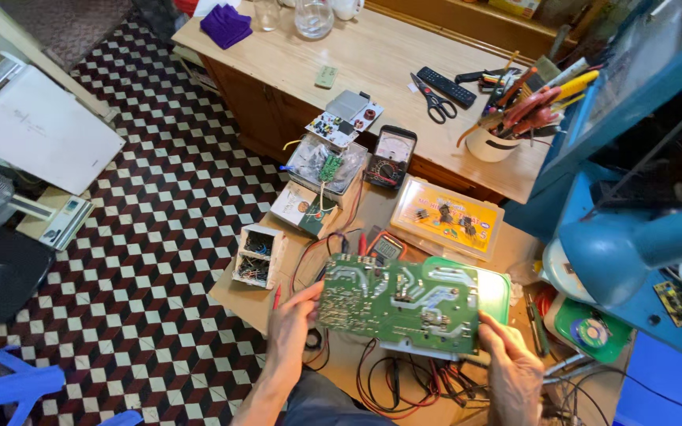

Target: The person uses a multimeter to test points on a circuit board, then flips the board to test the other side. They adjust a desk lamp, search through a small box of components, and handle a USB flash drive and a green container.

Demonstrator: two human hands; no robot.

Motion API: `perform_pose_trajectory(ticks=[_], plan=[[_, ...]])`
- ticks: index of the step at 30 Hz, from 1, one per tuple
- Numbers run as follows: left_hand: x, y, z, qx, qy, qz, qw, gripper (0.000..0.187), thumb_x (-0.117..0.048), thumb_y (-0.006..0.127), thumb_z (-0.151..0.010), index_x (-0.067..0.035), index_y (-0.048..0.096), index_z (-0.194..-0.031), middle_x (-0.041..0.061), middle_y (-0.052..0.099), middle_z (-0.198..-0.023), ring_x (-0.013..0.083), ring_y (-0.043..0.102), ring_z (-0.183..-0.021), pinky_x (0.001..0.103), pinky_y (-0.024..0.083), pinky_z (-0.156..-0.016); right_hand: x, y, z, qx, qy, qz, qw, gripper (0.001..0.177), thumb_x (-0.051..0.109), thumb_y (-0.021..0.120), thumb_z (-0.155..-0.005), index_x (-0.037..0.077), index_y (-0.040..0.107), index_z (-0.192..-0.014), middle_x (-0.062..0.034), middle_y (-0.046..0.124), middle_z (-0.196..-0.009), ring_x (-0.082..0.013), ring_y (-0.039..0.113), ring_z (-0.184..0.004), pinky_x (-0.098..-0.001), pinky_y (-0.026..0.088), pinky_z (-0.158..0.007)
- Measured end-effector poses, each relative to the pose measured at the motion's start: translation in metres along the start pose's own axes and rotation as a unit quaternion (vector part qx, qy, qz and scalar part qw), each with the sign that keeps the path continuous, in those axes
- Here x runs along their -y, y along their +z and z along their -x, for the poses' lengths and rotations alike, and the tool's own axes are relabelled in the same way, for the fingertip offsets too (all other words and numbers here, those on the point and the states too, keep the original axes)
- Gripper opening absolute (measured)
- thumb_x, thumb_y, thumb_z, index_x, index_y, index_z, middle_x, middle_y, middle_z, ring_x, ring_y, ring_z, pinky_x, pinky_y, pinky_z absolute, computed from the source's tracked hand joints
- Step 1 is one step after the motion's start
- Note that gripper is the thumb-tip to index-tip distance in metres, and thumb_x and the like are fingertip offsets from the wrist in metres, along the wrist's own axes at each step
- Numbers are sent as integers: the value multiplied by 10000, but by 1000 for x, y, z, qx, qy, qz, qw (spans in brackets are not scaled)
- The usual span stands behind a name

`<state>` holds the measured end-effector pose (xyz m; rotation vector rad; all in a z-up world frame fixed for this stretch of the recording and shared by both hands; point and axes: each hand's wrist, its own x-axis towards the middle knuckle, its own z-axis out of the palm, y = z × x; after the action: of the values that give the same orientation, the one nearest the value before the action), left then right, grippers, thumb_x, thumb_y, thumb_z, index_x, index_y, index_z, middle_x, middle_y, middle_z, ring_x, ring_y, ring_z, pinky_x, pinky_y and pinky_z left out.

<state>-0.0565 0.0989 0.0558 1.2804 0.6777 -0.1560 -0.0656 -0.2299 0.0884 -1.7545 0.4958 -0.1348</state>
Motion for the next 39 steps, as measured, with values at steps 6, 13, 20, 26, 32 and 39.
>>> perform_pose_trajectory(ticks=[6, 13, 20, 26, 32, 39], plan=[[-41, -75, -6, -132, -8, 49, 990, 477, -10, 495, -914, 27, 743, -1320, 109, 747, -1157, 137, 507, -822, 265, 414, -743, 39, 107, -2, 153, 110, -95, 977, 318, 90, 589, -1009, 6, 782, -1248, -68, 631, -1016, -228, 665, -890, -359, 523, -797], [-72, -100, -75, -103, 24, 70, 992, 410, -42, 457, -944, 62, 674, -1276, 122, 732, -1128, 159, 691, -965, 286, 557, -899, 53, 187, -70, 159, -22, 39, 986, 318, 138, 621, -919, 36, 762, -1185, -58, 786, -1103, -157, 695, -1033, -316, 509, -960], [-99, -72, -157, -52, 20, 89, 994, 416, -37, 473, -928, 54, 696, -1268, 145, 745, -1146, 173, 695, -967, 277, 553, -885, 11, 223, -184, 145, 16, -21, 989, 308, 43, 625, -938, -29, 743, -1214, -123, 762, -1041, -175, 682, -906, -306, 547, -839], [-128, -46, -229, -5, 54, 35, 998, 444, -74, 424, -944, 18, 698, -1281, 126, 746, -1189, 152, 703, -1004, 246, 540, -919, -24, 243, -258, 133, 55, -104, 984, 311, -7, 596, -925, -27, 722, -1208, -91, 753, -1105, -162, 690, -916, -302, 558, -834], [-145, -35, -286, 10, 24, 26, 999, 464, -55, 397, -937, 18, 676, -1300, 143, 737, -1220, 198, 709, -1032, 302, 559, -926, -39, 276, -298, 128, 85, -98, 983, 293, 13, 588, -937, -1, 735, -1190, -81, 758, -1073, -153, 688, -882, -288, 556, -785], [-158, -38, -332, 0, 63, -66, 996, 467, -66, 380, -942, -14, 652, -1318, 129, 725, -1256, 218, 710, -1121, 293, 531, -985, -50, 315, -297, 100, 109, -67, 987, 278, 9, 648, -937, 5, 765, -1189, -81, 755, -1015, -133, 598, -779, -275, 485, -716]])
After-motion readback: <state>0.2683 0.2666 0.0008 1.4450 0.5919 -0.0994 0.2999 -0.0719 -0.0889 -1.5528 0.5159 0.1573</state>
